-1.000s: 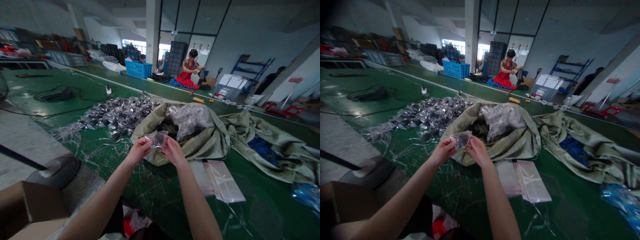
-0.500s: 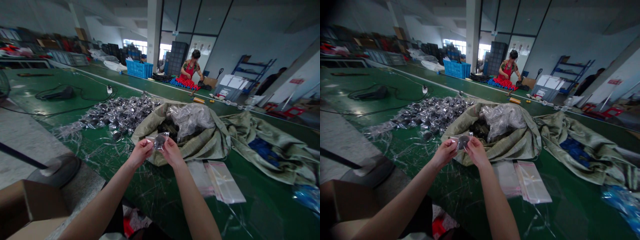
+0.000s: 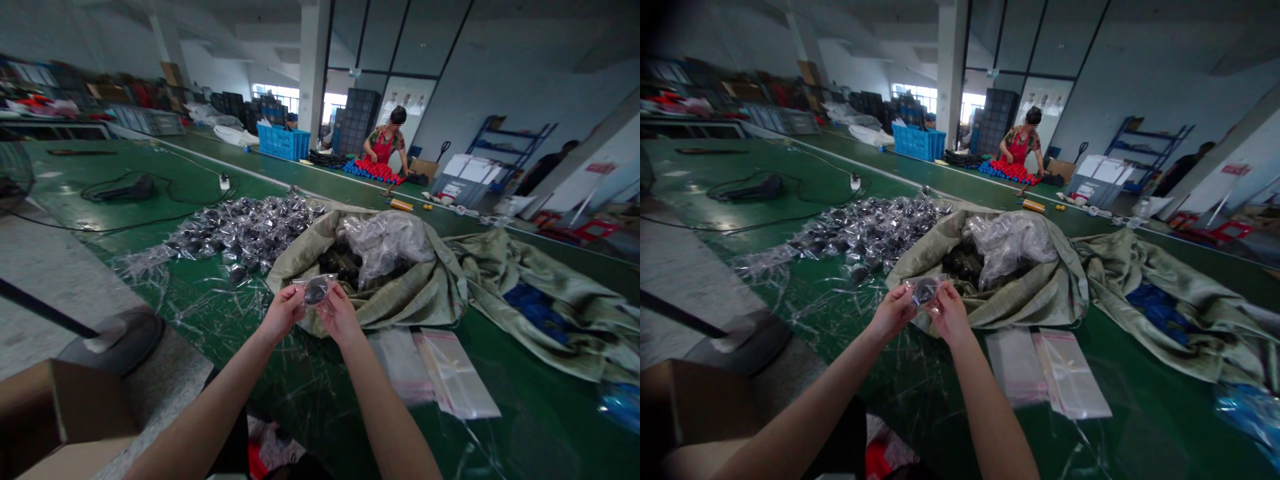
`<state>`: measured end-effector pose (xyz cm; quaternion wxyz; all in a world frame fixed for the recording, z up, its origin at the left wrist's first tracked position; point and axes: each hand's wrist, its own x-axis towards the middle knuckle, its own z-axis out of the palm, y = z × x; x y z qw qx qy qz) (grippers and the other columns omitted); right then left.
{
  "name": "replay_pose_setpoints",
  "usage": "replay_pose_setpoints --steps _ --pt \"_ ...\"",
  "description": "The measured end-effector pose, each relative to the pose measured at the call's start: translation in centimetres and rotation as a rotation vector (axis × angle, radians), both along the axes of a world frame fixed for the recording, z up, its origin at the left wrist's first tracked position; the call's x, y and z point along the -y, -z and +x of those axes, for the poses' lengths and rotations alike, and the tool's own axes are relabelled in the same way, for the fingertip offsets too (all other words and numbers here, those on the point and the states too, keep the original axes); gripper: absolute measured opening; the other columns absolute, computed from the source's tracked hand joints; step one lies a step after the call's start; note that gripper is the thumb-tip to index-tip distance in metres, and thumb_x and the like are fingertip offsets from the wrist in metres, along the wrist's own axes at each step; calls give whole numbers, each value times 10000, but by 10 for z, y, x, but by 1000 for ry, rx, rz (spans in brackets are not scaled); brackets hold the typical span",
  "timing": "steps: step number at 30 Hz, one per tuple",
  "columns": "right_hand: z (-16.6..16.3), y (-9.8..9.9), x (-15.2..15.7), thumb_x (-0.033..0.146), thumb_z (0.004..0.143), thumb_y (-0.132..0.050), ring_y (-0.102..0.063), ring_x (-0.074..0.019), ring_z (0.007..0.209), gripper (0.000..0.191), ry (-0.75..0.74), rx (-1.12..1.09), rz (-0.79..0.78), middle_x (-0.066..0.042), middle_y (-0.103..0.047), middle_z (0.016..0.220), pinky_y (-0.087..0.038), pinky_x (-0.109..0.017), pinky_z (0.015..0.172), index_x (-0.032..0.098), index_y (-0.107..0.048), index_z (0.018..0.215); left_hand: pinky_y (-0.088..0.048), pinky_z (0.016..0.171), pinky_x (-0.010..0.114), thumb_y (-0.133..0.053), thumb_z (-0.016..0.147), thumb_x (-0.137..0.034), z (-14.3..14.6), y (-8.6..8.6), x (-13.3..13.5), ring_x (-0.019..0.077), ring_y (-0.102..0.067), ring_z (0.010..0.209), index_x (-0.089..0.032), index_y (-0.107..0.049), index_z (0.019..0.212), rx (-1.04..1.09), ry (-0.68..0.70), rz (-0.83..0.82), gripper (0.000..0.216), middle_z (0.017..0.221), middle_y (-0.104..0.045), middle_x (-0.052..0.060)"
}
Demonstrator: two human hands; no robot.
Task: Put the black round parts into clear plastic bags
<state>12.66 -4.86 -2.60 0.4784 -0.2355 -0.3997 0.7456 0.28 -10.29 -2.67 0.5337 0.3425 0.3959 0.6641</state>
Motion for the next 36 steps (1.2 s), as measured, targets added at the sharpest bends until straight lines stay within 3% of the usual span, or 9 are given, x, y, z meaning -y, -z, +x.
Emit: replay_pose_setpoints --steps 4,9,11,13,17,20,24,30,36 --pt "28 -8 -21 509 682 -730 -623 -143 645 367 118 286 36 -19 -701 843 -493 -264 572 210 -653 880 -148 402 233 -637 731 -622 -30 -5 -16 63 -213 388 -189 -554 740 -237 -93 -92 441 458 -304 -71" --pt "98 -21 -35 530 716 -670 -633 -167 673 378 350 545 121 -35 -700 831 -490 -281 588 197 -646 893 -166 451 237 -577 838 -500 -102 -50 -96 79 -245 427 -160 -555 793 -425 -329 -133 344 451 -326 -71" --pt "124 -19 -27 524 767 -613 -622 -178 671 352 403 757 227 -39 -687 797 -483 -298 605 190 -639 873 -216 490 239 -543 884 -422 -129 -68 -137 94 -278 465 -134 -565 793 -529 -389 -186 303 463 -350 -62" --pt "144 -10 -8 487 814 -568 -615 -192 695 313 408 1045 367 -46 -673 775 -479 -318 654 183 -638 846 -304 572 240 -473 929 -386 -150 -80 -169 112 -377 544 -122 -541 718 -1053 -419 -421 344 524 -435 -25" --pt "168 20 47 369 805 -627 -616 -222 808 215 314 1563 509 -85 -664 899 -470 -346 773 177 -649 900 -359 737 257 -591 857 -243 -167 -84 -196 120 -446 702 -83 -510 690 -1268 -366 -450 244 700 -546 37" --pt "173 40 82 275 806 -644 -604 -253 911 128 248 1804 564 -117 -647 967 -452 -357 838 165 -656 872 -379 790 297 -596 848 -223 -156 -77 -191 154 -478 799 -33 -533 823 -1351 -381 -399 202 885 -587 111" --pt "173 54 99 151 898 -468 -606 -242 927 194 257 1950 614 -127 -649 972 -442 -341 852 144 -661 919 -389 833 331 -497 921 -295 -103 -56 -171 194 -508 927 -39 -505 1120 -1455 -396 -212 324 1214 -506 180" --pt "172 54 98 111 905 -415 -648 -249 859 254 325 2075 577 -137 -683 883 -457 -332 761 144 -665 874 -451 678 294 -719 720 -473 -3 0 -142 223 -620 722 -156 -656 693 -1555 107 13 325 702 -649 88" --pt "181 45 99 230 880 -549 -668 -231 738 137 503 1901 349 -94 -704 790 -446 -320 664 179 -645 798 -476 870 328 -634 811 -309 19 29 -131 263 -638 1041 -195 -688 1090 -1657 293 48 306 1155 -677 133"
